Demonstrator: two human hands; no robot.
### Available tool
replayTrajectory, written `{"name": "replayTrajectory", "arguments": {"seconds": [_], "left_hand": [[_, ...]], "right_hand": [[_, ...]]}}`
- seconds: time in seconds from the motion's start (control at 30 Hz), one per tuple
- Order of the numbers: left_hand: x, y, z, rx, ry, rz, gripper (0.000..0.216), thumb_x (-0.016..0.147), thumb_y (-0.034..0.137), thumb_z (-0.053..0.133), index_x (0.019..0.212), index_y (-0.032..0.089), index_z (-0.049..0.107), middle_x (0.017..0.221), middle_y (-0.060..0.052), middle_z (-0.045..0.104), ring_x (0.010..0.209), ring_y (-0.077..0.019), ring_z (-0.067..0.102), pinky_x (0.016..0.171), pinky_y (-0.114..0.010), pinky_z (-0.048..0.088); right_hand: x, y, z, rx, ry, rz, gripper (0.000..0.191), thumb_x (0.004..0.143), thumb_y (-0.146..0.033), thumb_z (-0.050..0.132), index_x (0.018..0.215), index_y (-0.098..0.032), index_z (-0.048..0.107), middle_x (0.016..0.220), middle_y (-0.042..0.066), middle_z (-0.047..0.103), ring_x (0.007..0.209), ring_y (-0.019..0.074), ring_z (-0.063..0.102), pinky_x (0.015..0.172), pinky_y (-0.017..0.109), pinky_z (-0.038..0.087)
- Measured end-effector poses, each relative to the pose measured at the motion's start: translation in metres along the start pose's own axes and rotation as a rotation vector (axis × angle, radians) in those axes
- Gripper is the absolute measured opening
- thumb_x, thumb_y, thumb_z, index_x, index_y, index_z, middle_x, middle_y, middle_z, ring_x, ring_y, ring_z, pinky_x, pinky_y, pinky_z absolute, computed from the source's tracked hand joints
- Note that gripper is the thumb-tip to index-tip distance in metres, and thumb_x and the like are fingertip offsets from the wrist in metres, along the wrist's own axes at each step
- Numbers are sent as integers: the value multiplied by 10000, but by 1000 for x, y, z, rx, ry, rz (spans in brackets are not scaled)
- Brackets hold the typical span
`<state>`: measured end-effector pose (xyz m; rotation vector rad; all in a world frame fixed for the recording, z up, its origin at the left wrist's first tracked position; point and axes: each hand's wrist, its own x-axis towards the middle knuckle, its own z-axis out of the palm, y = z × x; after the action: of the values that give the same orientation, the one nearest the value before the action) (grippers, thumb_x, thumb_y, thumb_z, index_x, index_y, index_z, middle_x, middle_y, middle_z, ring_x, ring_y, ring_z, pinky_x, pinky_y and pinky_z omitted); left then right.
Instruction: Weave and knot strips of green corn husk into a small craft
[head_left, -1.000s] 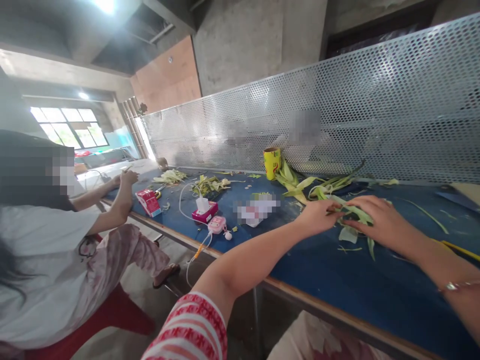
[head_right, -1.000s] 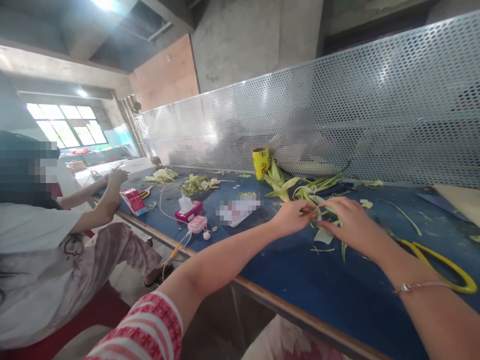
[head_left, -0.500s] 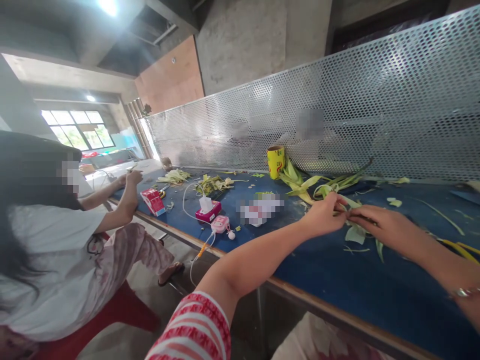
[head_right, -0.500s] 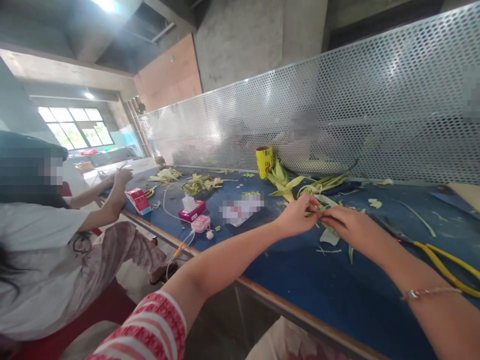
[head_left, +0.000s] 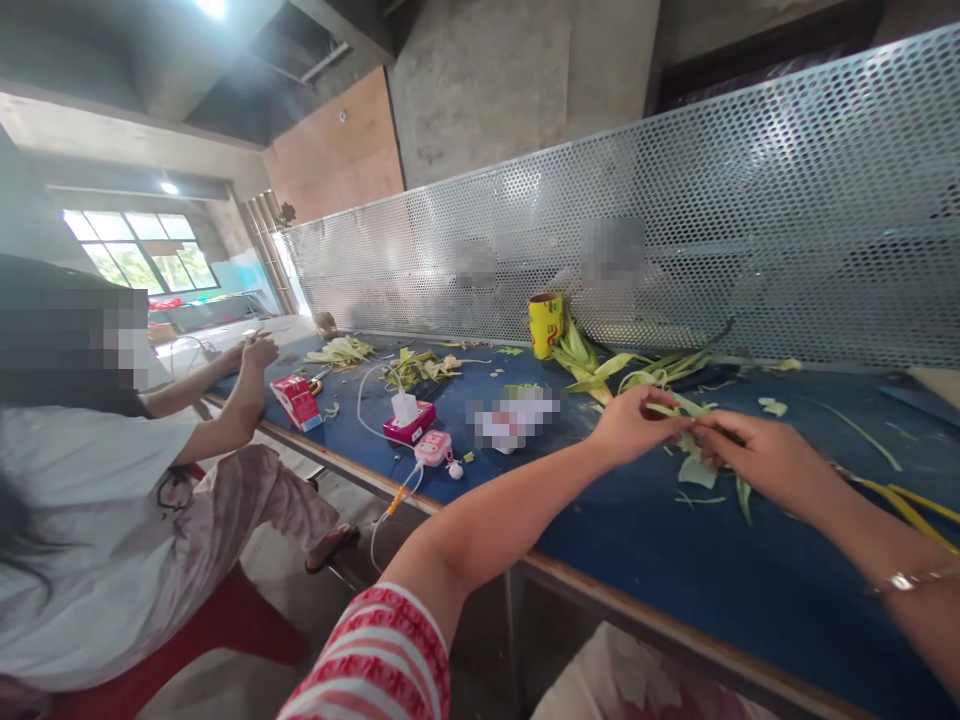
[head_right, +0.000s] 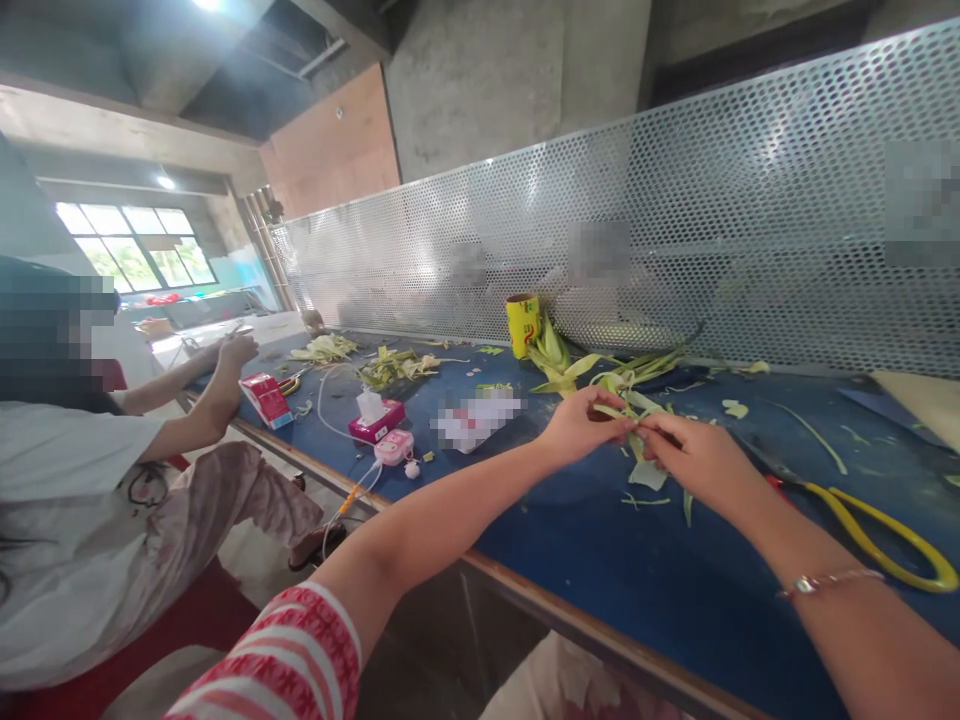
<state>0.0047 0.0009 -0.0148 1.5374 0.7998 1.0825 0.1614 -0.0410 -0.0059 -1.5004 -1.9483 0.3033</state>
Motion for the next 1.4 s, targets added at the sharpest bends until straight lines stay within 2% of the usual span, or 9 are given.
{"name": "replayTrajectory", "arguments": {"seconds": [0.2,0.3,0.37,0.5,0.8,0.9,1.03,1.2,1.4], "left_hand": [[6,-4,-2,-243,-102,40,505,482,474,814,767,105,620,611,29,593,555,-58,546,660,-274,462],[8,-7,-4,-233,-117,39,464,546,462,790,803,99,659,641,14,607,570,-56,545,654,-262,454],[9,-7,-5,-146,-147,43,396,611,413,767,832,97,676,655,6,614,573,-57,544,657,-260,459],[8,-2,-5,-14,-127,99,325,668,359,737,859,100,689,638,5,613,548,-65,531,622,-253,460],[5,7,-4,-137,-160,45,350,633,387,761,797,100,644,647,-1,625,560,-60,550,616,-234,471],[6,7,-2,-64,-99,64,290,669,358,735,754,109,612,607,16,599,528,-58,531,594,-231,458],[6,7,-4,144,10,144,237,752,323,649,650,132,553,523,36,541,489,-62,489,549,-216,402],[4,9,-4,333,114,207,225,794,238,570,596,150,514,520,37,507,509,-73,463,558,-221,378],[6,8,-2,224,149,167,174,801,218,554,649,161,492,605,24,544,571,-88,529,609,-235,450]], "right_hand": [[-2,-6,-2,88,38,10,298,752,-470,427,634,-225,547,608,43,628,594,211,615,623,327,443],[-1,-6,-1,160,49,29,304,751,-482,449,636,-216,542,597,40,614,565,193,592,594,313,449],[1,-4,0,169,62,0,269,754,-442,455,647,-212,546,597,31,609,551,180,580,589,309,447],[4,-1,2,228,61,-11,218,753,-394,453,676,-216,553,586,15,605,520,165,570,560,296,456],[8,0,1,288,46,-33,219,769,-361,449,622,-212,514,543,4,589,452,142,540,487,269,441],[6,-3,1,279,47,-43,214,781,-353,452,635,-212,521,545,5,595,445,142,537,480,266,428],[4,-8,3,204,60,-72,216,806,-337,445,641,-214,511,545,4,595,446,145,536,501,270,409],[4,-8,10,125,116,-160,190,810,-288,441,642,-217,494,553,5,588,490,151,550,557,276,400],[6,-7,10,140,108,-176,174,824,-290,435,694,-216,525,566,6,577,542,164,557,583,280,402]]}}
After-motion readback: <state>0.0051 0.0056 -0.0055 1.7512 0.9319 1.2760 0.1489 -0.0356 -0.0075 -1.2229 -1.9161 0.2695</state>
